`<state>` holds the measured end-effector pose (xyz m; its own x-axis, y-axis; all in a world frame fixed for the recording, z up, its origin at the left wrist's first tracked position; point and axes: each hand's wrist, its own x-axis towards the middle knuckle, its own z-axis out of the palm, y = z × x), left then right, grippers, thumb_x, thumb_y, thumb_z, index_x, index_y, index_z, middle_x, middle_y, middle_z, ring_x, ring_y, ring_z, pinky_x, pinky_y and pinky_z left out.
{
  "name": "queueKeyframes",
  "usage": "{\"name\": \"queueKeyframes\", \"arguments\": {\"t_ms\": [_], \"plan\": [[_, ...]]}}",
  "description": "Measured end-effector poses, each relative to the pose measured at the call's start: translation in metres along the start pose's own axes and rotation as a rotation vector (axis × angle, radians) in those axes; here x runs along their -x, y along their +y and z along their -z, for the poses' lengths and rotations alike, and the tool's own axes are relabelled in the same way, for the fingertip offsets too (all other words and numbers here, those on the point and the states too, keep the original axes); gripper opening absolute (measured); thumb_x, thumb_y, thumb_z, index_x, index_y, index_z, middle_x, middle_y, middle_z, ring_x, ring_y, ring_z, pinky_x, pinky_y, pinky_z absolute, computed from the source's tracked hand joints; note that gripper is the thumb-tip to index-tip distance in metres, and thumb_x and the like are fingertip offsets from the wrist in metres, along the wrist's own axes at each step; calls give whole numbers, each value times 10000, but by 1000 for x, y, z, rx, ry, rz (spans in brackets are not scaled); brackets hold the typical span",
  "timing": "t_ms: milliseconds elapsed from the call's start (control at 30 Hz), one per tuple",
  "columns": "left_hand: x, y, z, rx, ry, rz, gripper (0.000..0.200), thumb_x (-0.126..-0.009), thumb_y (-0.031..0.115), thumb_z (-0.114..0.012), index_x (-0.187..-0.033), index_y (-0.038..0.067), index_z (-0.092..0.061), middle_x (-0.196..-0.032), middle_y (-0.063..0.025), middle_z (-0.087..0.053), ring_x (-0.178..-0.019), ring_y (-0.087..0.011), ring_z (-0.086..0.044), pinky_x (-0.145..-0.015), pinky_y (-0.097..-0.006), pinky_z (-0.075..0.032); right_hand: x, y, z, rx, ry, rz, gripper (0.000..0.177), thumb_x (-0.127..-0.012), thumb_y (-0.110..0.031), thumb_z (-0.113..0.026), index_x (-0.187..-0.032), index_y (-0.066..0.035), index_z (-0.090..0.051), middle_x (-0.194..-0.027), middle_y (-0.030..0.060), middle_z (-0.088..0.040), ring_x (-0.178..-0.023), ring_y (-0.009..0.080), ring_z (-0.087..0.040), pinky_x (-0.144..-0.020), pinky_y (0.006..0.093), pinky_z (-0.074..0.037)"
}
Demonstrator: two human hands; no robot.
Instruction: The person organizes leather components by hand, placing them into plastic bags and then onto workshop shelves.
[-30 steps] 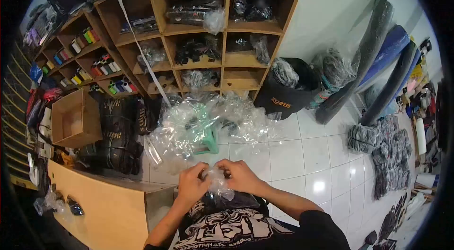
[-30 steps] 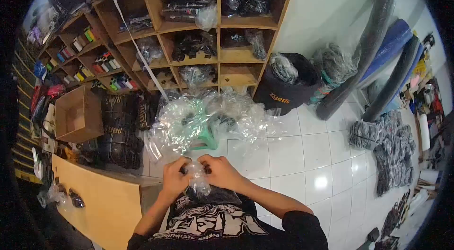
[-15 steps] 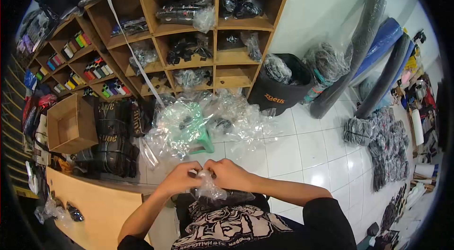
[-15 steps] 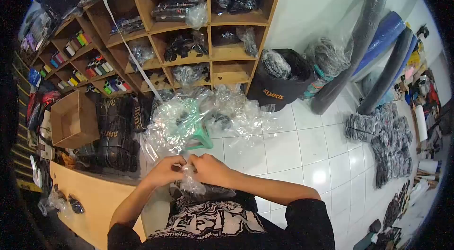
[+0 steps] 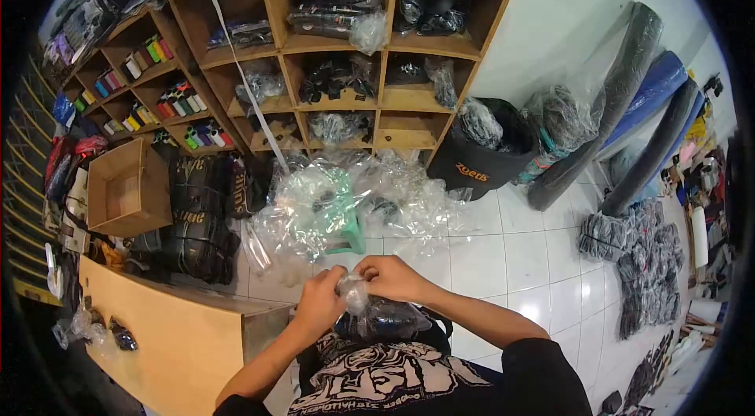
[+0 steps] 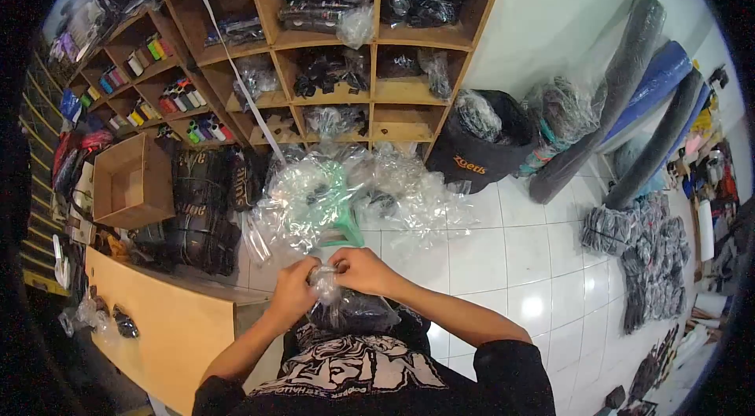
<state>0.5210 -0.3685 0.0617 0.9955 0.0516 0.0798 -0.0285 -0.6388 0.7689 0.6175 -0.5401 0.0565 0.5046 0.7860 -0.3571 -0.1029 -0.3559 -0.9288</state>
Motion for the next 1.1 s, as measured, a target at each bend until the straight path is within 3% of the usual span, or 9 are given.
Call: {"name": "queueKeyframes", "arguments": {"t_ms": [100, 167, 300, 500, 567, 667, 733, 933, 1100], "plan": [[-6, -9, 3, 187, -94, 140, 300, -708, 61, -672, -970, 2, -540, -794, -180, -620, -649, -224, -620, -572, -321, -466, 3, -4, -3, 109, 94, 52, 317, -774, -132, -687, -1021, 41, -587, -832, 111, -658, -744, 156, -634, -650, 282, -497], [-3, -8, 10, 466, -221, 255, 298, -733, 21, -632, -1011, -21, -532, -838, -111, -620, -712, -136, -616, -584, -281, -473, 2, -8, -7, 387, 199, 139, 305, -759, -158, -670, -970, 38, -570, -761, 185, -650, -708, 309, -667, -630, 366, -515], [-1, -16, 7, 708, -178, 230, 283, -741, 3, -609, -1010, -40, -530, -910, -57, -598, -766, -93, -591, -605, -245, -476, -2, -18, -17, 614, 207, 143, 294, -775, -185, -637, -924, 38, -517, -713, 253, -618, -709, 441, -625, -655, 478, -503], [6, -18, 7, 675, -215, 336, 357, -733, 14, -620, -1067, -10, -498, -978, -51, -530, -874, -101, -554, -740, -238, -470, -5, -24, -24, 672, 179, 131, 303, -770, -107, -596, -1006, 39, -476, -714, 254, -616, -726, 434, -633, -659, 467, -515], [9, -19, 1, 686, -80, 282, 298, -708, 48, -652, -978, -28, -551, -868, -75, -615, -691, -95, -573, -593, -246, -466, -9, -25, -20, 629, 185, 124, 333, -755, -163, -651, -988, 26, -506, -716, 243, -626, -713, 404, -644, -675, 434, -517], [8, -12, 7, 236, -10, 260, 266, -693, 103, -668, -908, -22, -573, -718, -90, -600, -618, -108, -554, -565, -272, -452, -14, -17, -7, 356, -13, 171, 391, -739, -149, -666, -1055, 25, -514, -745, 214, -645, -738, 343, -664, -695, 380, -521], [8, -13, 7, 264, 55, 243, 236, -688, 124, -666, -862, -14, -585, -630, -108, -572, -568, -134, -539, -549, -295, -439, -11, -8, -10, 45, -97, 203, 475, -679, -203, -712, -1072, 12, -551, -859, 254, -652, -802, 385, -648, -724, 388, -512], [1, -15, -2, 155, 113, 185, 194, -719, 112, -629, -855, -14, -573, -669, -129, -575, -589, -138, -559, -547, -323, -454, -13, -14, -25, 404, 116, 82, 460, -709, -216, -673, -1085, 14, -543, -802, 256, -642, -804, 416, -635, -722, 435, -504], [-2, -26, 13, 579, -169, 286, 291, -761, 13, -580, -1044, 4, -512, -928, -61, -544, -783, -114, -566, -648, -259, -475, -14, -19, -13, 404, 156, 35, 412, -726, -199, -645, -1066, 11, -549, -773, 271, -629, -774, 423, -631, -700, 457, -496]]}}
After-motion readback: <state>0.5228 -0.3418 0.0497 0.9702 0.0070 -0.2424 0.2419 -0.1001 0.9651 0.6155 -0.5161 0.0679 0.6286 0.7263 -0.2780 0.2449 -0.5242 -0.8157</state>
